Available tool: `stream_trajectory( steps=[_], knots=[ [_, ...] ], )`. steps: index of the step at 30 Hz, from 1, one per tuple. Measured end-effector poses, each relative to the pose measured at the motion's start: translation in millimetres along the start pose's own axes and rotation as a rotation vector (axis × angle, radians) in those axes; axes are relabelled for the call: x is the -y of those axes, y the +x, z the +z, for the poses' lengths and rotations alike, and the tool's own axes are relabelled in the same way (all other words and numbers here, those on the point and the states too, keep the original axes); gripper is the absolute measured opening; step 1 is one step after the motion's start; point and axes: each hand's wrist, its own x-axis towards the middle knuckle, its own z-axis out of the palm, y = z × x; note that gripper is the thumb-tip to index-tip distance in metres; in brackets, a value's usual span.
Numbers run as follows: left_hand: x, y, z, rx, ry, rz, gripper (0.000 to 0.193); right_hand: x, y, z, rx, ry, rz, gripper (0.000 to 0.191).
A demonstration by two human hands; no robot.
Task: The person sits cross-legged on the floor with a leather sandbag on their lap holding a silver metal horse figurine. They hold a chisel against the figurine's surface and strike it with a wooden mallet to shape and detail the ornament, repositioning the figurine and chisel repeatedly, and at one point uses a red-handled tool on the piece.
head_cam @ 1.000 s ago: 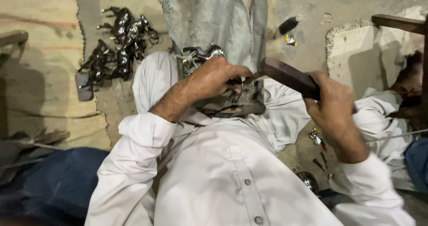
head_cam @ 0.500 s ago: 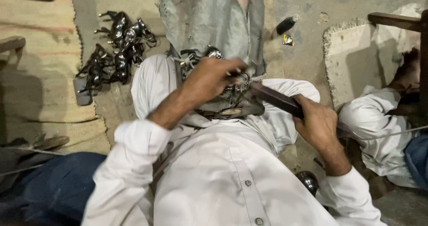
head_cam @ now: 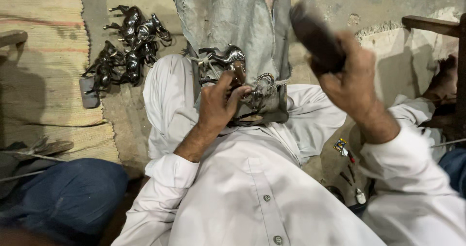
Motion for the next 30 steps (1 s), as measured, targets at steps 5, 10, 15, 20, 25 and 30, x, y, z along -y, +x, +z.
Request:
stream_trajectory(
  steps=[5,10,15,20,25,30],
  knots=[
    [-1,-6,6,-0.135,-0.049,0.181,0.025,39,42,-26,0.246,-0.548,-0.294,0.031],
    [5,-8,7,-0.166,-0.014,0.165,0.026,58,57,-33,0.449,-0.738,-0.236,0.028],
    [6,-7,11,-0.160,-0.050,0.135,0.024,54,55,-38,0.173,-0.564,-0.408,0.030],
    [1,-10,14,-0.189,-0.034,0.076,0.029,49,56,-39,0.069,-0.435,-0.487,0.030],
    [-2,-6,12,-0.138,0.001,0.283,0.025,52,58,-47,0.243,-0.664,-0.433,0.027],
    [-4,4,7,-0.085,0.075,0.265,0.030,41,45,-59,0.237,-0.716,-0.348,0.035]
  ],
)
